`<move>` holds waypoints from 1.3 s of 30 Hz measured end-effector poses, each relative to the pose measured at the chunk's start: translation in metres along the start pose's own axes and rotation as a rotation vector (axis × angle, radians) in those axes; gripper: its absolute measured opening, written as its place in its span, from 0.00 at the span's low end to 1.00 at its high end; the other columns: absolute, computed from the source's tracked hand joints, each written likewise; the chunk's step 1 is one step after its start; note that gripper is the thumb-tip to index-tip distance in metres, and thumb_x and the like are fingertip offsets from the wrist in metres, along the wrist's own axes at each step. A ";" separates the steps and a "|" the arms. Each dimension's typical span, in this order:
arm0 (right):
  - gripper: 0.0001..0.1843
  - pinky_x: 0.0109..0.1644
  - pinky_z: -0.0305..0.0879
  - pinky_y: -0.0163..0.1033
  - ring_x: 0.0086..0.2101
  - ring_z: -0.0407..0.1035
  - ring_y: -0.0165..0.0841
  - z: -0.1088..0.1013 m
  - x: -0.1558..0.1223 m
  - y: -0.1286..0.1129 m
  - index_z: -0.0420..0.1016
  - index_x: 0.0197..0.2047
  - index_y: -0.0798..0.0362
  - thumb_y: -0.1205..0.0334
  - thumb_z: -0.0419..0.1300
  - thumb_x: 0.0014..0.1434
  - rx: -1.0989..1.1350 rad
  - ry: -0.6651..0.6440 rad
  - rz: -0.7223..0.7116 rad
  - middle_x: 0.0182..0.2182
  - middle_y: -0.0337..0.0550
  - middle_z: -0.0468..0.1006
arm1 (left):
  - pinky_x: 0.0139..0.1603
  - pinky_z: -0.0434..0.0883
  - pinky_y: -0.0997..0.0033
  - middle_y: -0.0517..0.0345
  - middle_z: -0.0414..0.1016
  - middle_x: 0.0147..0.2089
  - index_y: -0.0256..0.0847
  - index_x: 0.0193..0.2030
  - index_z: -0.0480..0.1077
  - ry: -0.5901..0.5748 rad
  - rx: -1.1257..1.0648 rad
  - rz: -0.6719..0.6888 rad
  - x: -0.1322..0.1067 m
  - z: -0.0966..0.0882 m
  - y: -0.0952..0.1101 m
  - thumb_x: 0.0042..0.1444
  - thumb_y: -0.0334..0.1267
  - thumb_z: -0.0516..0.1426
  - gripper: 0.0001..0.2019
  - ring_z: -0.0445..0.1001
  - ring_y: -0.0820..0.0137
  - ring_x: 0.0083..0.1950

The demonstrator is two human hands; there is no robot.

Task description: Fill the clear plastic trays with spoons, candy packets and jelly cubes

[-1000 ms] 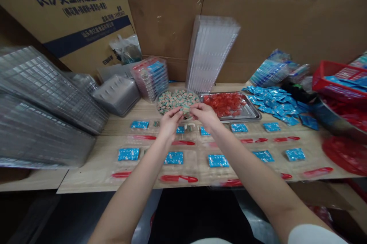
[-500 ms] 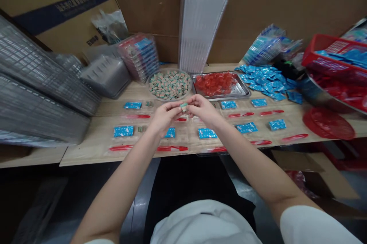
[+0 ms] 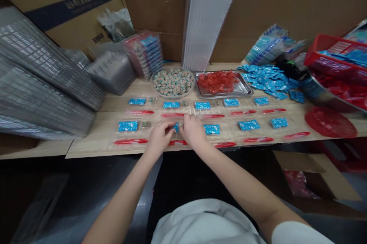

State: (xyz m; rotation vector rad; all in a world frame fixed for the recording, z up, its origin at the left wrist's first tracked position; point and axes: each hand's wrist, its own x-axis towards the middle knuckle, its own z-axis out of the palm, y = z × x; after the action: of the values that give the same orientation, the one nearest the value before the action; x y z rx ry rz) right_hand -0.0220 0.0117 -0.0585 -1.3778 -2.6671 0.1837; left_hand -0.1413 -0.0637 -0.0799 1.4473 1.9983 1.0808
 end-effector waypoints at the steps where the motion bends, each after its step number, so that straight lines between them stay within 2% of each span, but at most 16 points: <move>1: 0.12 0.43 0.60 0.42 0.39 0.67 0.43 -0.001 0.001 0.000 0.67 0.42 0.61 0.67 0.53 0.54 -0.004 -0.008 -0.004 0.36 0.57 0.73 | 0.48 0.69 0.62 0.50 0.77 0.42 0.38 0.42 0.74 -0.001 0.016 0.005 0.000 0.000 0.000 0.51 0.30 0.57 0.11 0.74 0.64 0.44; 3: 0.12 0.42 0.60 0.41 0.38 0.67 0.41 -0.006 0.002 0.005 0.67 0.42 0.60 0.64 0.55 0.54 0.063 -0.044 0.003 0.36 0.55 0.74 | 0.48 0.69 0.63 0.50 0.77 0.42 0.38 0.43 0.74 -0.007 0.044 0.014 0.000 -0.002 0.001 0.52 0.30 0.56 0.11 0.73 0.64 0.44; 6: 0.15 0.36 0.60 0.37 0.33 0.67 0.36 -0.015 0.003 0.025 0.67 0.44 0.57 0.59 0.57 0.54 0.275 -0.119 0.041 0.32 0.46 0.74 | 0.49 0.68 0.64 0.51 0.77 0.43 0.38 0.44 0.73 -0.020 0.085 0.030 0.002 -0.008 0.003 0.53 0.31 0.56 0.11 0.73 0.65 0.45; 8: 0.13 0.35 0.60 0.35 0.31 0.67 0.33 -0.018 0.004 0.038 0.69 0.44 0.55 0.62 0.57 0.54 0.364 -0.137 0.043 0.29 0.41 0.72 | 0.49 0.68 0.64 0.51 0.76 0.43 0.38 0.44 0.73 -0.038 0.116 0.044 0.007 -0.010 0.007 0.54 0.32 0.56 0.11 0.72 0.64 0.45; 11: 0.10 0.39 0.60 0.34 0.32 0.66 0.30 -0.014 0.004 0.047 0.72 0.41 0.54 0.69 0.56 0.54 0.380 -0.115 -0.022 0.31 0.41 0.71 | 0.49 0.67 0.63 0.50 0.76 0.43 0.38 0.44 0.73 -0.085 0.159 0.070 0.018 -0.008 0.015 0.54 0.34 0.56 0.11 0.72 0.63 0.45; 14: 0.10 0.41 0.60 0.34 0.34 0.66 0.31 -0.007 0.004 0.048 0.73 0.40 0.53 0.69 0.56 0.55 0.396 -0.116 -0.103 0.33 0.42 0.71 | 0.48 0.66 0.62 0.51 0.76 0.41 0.39 0.39 0.74 -0.140 0.193 0.088 0.027 0.000 0.021 0.53 0.32 0.56 0.07 0.71 0.62 0.44; 18: 0.11 0.40 0.61 0.34 0.33 0.66 0.30 -0.010 0.013 0.056 0.74 0.41 0.53 0.69 0.56 0.54 0.425 -0.076 -0.105 0.32 0.41 0.71 | 0.42 0.66 0.67 0.55 0.75 0.35 0.40 0.32 0.72 -0.194 0.202 0.074 0.030 0.007 0.022 0.51 0.29 0.56 0.05 0.72 0.66 0.39; 21: 0.11 0.40 0.61 0.34 0.33 0.67 0.30 -0.020 0.043 0.067 0.74 0.40 0.53 0.70 0.56 0.54 0.401 -0.016 -0.113 0.32 0.41 0.72 | 0.38 0.66 0.71 0.58 0.75 0.33 0.41 0.31 0.72 -0.229 0.176 0.065 0.031 0.006 0.020 0.50 0.29 0.57 0.04 0.72 0.68 0.37; 25: 0.11 0.45 0.61 0.36 0.39 0.68 0.34 -0.031 0.116 0.070 0.75 0.40 0.55 0.69 0.54 0.57 0.218 0.033 -0.187 0.37 0.47 0.74 | 0.36 0.66 0.73 0.59 0.76 0.32 0.41 0.31 0.72 -0.246 0.144 0.057 0.043 -0.010 0.016 0.51 0.32 0.57 0.03 0.73 0.70 0.35; 28: 0.11 0.51 0.58 0.39 0.46 0.66 0.37 -0.030 0.174 0.062 0.76 0.41 0.58 0.69 0.55 0.56 0.076 -0.027 -0.252 0.42 0.52 0.74 | 0.39 0.67 0.71 0.58 0.76 0.35 0.42 0.34 0.72 -0.142 0.075 0.020 0.062 -0.028 0.010 0.52 0.31 0.55 0.06 0.73 0.69 0.37; 30: 0.12 0.52 0.58 0.40 0.47 0.66 0.40 -0.024 0.201 0.053 0.76 0.41 0.60 0.67 0.58 0.54 0.058 -0.057 -0.265 0.43 0.56 0.74 | 0.41 0.67 0.69 0.57 0.77 0.35 0.42 0.35 0.73 -0.043 -0.002 -0.006 0.081 -0.037 0.003 0.51 0.31 0.55 0.07 0.73 0.68 0.37; 35: 0.13 0.47 0.63 0.45 0.43 0.70 0.45 -0.002 0.227 0.041 0.77 0.38 0.65 0.65 0.60 0.51 0.119 -0.044 -0.146 0.40 0.65 0.76 | 0.40 0.68 0.68 0.56 0.77 0.34 0.41 0.34 0.74 0.087 -0.112 -0.033 0.135 -0.037 -0.014 0.51 0.34 0.56 0.06 0.73 0.67 0.36; 37: 0.10 0.46 0.63 0.43 0.42 0.71 0.43 0.002 0.231 0.045 0.77 0.35 0.63 0.66 0.59 0.50 0.183 -0.039 -0.108 0.38 0.63 0.77 | 0.41 0.68 0.68 0.57 0.77 0.33 0.41 0.34 0.74 0.104 -0.183 -0.044 0.155 -0.031 -0.018 0.49 0.33 0.57 0.05 0.73 0.68 0.35; 39: 0.08 0.45 0.64 0.41 0.39 0.72 0.39 0.003 0.234 0.054 0.78 0.32 0.59 0.66 0.58 0.51 0.277 -0.043 -0.080 0.34 0.56 0.79 | 0.42 0.69 0.68 0.56 0.77 0.34 0.40 0.33 0.74 0.113 -0.281 -0.065 0.174 -0.025 -0.020 0.48 0.33 0.58 0.05 0.73 0.68 0.36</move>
State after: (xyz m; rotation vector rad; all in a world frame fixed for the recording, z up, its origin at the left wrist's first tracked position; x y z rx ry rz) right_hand -0.1134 0.2333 -0.0559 -1.1919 -2.6017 0.5566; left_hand -0.2325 0.0866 -0.0650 1.1920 1.8632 1.3783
